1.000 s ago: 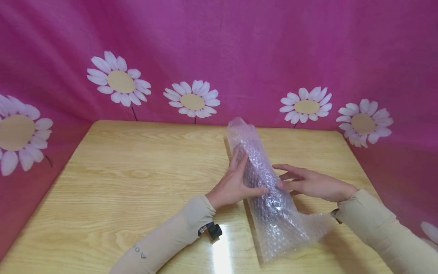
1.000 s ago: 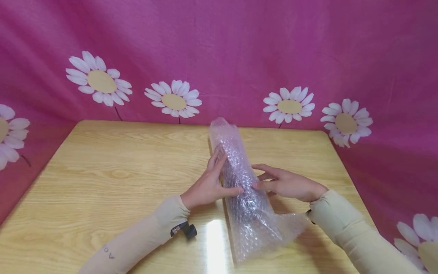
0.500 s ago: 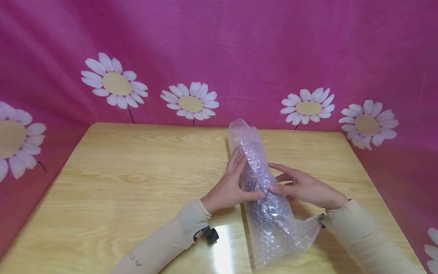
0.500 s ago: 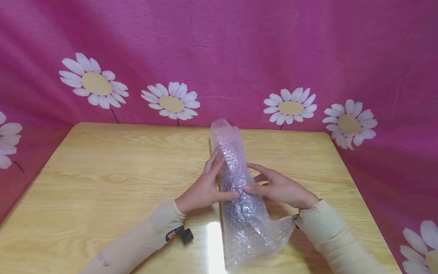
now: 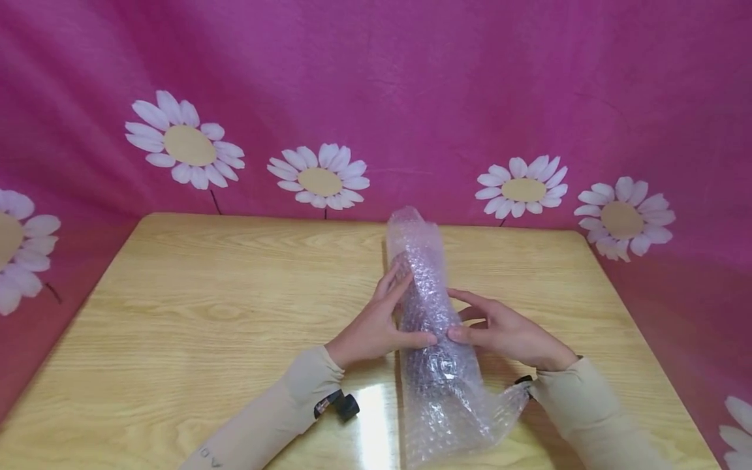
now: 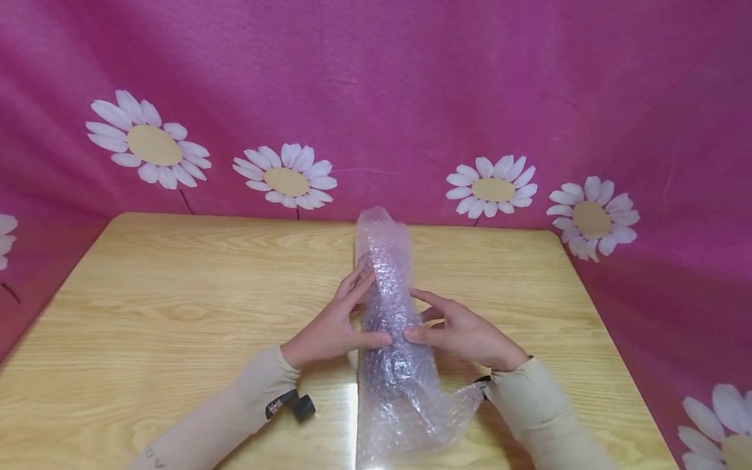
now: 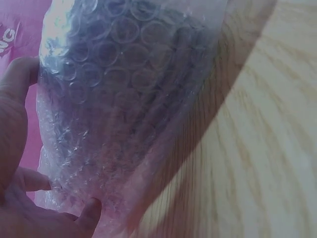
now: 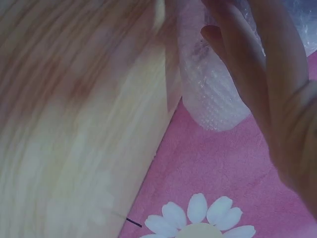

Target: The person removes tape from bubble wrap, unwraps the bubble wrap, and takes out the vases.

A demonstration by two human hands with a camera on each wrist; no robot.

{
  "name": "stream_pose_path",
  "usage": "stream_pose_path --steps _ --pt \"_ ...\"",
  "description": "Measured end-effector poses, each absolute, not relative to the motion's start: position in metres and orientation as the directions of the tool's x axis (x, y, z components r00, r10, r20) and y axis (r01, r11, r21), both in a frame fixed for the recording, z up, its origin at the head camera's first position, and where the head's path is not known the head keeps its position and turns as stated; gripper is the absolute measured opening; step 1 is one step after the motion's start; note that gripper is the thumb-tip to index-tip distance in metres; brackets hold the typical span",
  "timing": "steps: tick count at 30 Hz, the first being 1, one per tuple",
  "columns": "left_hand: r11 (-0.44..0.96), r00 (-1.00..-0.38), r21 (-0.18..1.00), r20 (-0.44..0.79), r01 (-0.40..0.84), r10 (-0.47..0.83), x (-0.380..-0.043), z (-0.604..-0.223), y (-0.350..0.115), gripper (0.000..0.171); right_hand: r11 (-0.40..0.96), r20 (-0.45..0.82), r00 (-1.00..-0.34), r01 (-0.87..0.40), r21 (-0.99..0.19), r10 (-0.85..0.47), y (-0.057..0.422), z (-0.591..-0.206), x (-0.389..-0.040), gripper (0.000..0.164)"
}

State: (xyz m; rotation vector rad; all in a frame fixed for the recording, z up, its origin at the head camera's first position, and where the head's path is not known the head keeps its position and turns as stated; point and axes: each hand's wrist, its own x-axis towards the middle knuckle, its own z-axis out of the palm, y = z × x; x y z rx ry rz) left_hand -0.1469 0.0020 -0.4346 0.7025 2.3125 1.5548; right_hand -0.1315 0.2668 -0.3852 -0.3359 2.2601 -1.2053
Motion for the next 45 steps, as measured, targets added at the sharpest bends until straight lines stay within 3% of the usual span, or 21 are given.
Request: stream_pose_path --steps 9,30,45 --pt "0.312 -0.859 0.920 0.047 0.236 0.510 -0.143 -0.436 -0.008 0.120 0.493 -0.331 -0.796 0.046 -0.869 -0.508 0.257 -0.392 -0.133 0.080" --pt "0.345 -0.871 0.919 -0.007 0.188 0.492 -0.134 -0.437 -0.032 0.118 0.506 -0.349 -0.772 0.041 -0.862 -0.532 0.234 -0.393 -0.132 0.083" --pt "0.318 -0.865 0.925 0.021 0.207 0.502 -0.128 -0.440 -0.031 0.117 0.512 -0.351 -0.752 0.021 -0.859 -0.558 0.235 -0.394 -0.126 0.079"
